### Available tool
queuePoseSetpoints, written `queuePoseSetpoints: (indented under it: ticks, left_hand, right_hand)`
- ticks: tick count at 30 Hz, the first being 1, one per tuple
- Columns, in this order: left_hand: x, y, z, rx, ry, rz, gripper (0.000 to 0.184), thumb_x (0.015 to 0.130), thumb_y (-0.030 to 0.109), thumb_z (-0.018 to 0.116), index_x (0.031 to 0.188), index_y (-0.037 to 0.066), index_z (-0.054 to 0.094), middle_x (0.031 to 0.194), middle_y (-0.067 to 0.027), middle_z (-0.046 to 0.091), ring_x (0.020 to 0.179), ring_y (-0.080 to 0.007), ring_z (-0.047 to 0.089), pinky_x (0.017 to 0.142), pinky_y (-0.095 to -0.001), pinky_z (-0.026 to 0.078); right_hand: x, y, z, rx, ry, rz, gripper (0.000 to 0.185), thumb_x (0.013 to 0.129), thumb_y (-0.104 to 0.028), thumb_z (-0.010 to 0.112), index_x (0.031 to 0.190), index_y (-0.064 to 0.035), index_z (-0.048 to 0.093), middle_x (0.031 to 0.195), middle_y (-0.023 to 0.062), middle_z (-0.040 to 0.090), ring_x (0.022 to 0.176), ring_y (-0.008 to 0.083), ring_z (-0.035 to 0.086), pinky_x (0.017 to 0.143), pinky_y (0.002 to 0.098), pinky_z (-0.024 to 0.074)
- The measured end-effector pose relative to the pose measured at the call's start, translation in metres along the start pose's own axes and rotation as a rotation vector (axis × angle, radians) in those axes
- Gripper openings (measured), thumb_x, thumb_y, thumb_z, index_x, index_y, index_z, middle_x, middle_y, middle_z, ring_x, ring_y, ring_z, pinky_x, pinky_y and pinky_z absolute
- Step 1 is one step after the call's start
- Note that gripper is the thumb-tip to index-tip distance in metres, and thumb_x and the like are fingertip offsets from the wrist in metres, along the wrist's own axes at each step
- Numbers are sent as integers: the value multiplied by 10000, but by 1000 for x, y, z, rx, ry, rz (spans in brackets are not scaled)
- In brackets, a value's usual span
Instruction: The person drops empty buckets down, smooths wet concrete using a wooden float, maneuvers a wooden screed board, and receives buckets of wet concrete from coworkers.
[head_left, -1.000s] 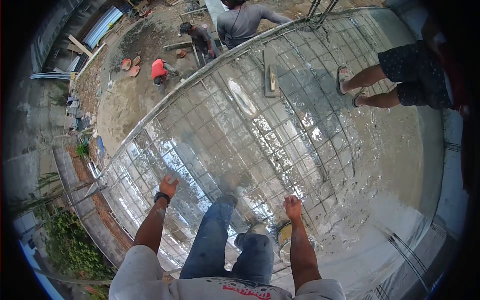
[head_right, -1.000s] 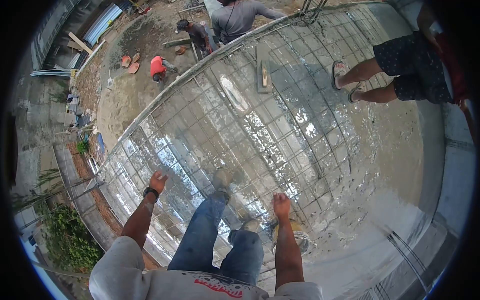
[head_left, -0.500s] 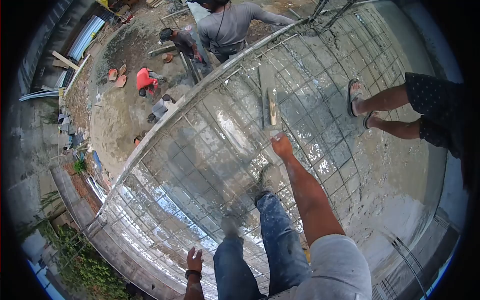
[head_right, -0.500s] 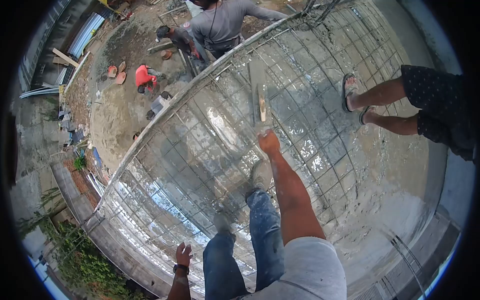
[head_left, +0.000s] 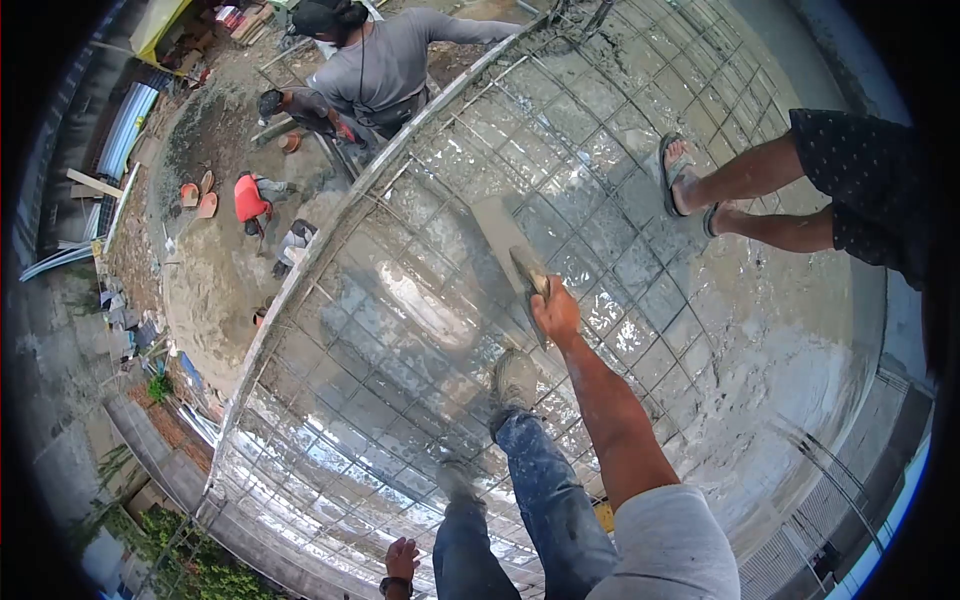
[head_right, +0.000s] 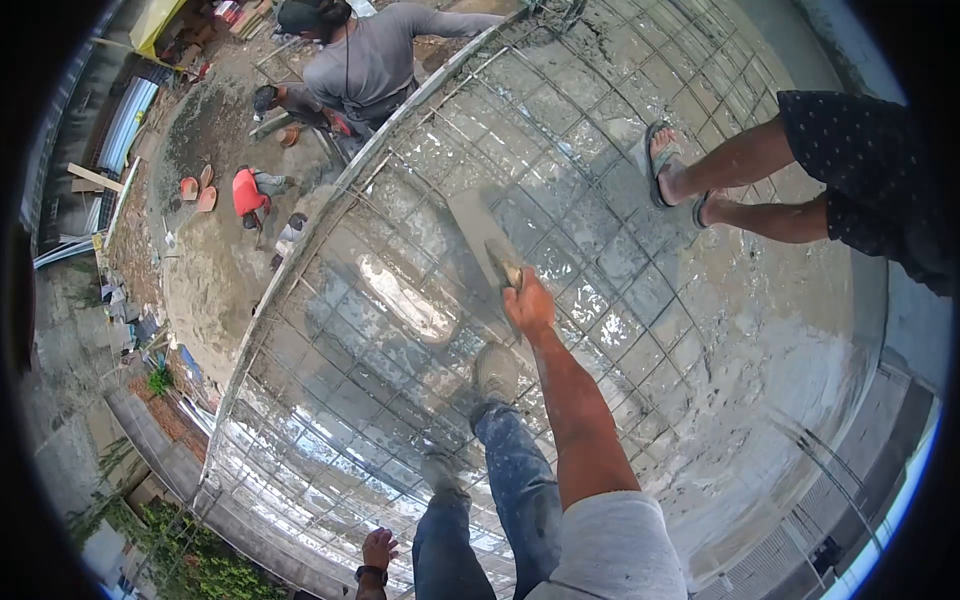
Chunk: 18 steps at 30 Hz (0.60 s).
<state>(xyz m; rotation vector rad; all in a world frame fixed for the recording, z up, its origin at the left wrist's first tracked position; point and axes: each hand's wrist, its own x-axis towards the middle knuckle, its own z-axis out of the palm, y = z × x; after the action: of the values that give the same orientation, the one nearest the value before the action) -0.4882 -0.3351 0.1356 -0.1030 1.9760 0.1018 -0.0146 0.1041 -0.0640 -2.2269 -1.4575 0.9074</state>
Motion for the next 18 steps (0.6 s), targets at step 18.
queuePoseSetpoints:
  ticks: [18]
  left_hand:
    - [-146,224,-59,278,-311,661,379,885,380,728,1132,148,557,968,10,630,821,-198,647,599,-379,524]
  right_hand:
    - [-775,110,-379,28,402,1070,577,978,-488,505,1066,76,589,999,326,659,1003,458,655,818,526,501]
